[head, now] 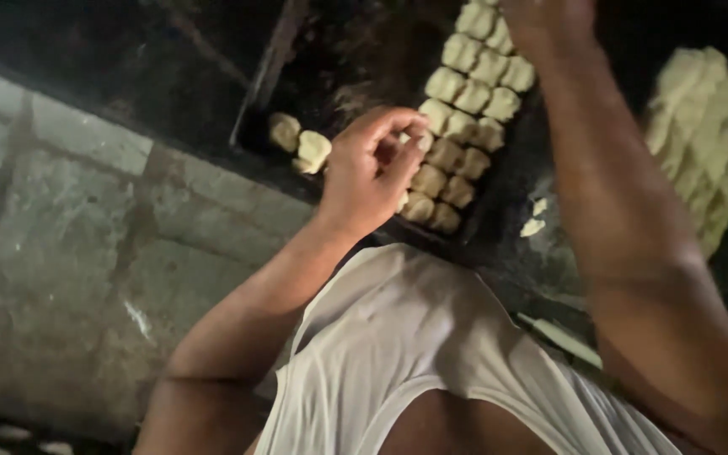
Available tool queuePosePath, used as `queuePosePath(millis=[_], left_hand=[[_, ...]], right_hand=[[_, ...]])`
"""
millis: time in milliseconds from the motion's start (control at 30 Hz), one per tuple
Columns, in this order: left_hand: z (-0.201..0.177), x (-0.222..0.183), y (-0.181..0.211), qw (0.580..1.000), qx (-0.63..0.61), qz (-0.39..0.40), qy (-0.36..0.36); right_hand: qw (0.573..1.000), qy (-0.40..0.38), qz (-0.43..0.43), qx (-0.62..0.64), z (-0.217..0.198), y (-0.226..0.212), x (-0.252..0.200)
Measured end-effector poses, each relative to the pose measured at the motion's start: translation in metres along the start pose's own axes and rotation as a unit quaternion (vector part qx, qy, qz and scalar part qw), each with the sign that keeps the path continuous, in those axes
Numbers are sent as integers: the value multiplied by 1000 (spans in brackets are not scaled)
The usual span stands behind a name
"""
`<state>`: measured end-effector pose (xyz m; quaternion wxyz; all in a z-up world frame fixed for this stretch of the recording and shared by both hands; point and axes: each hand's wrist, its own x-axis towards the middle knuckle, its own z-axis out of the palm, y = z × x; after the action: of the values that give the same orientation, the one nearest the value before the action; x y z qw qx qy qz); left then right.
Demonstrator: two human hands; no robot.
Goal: Shaping small pieces of dough into rolls or specific forms and arranging them on a tray.
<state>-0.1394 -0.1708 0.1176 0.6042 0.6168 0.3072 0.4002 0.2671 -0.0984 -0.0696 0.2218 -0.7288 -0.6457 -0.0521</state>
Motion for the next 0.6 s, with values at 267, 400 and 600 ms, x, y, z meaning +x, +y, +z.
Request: queuePosePath(millis=[267, 400, 600], left_hand=[[4, -17, 8, 995, 84, 44, 4], [21, -23, 9, 997, 79, 18, -11], [66, -25, 22, 993, 97, 1, -66]], right_hand=[[981, -9, 190, -42, -212, -13, -93], [951, -26, 159, -265, -247, 114, -187], [935, -58, 168, -307, -232, 248, -284]])
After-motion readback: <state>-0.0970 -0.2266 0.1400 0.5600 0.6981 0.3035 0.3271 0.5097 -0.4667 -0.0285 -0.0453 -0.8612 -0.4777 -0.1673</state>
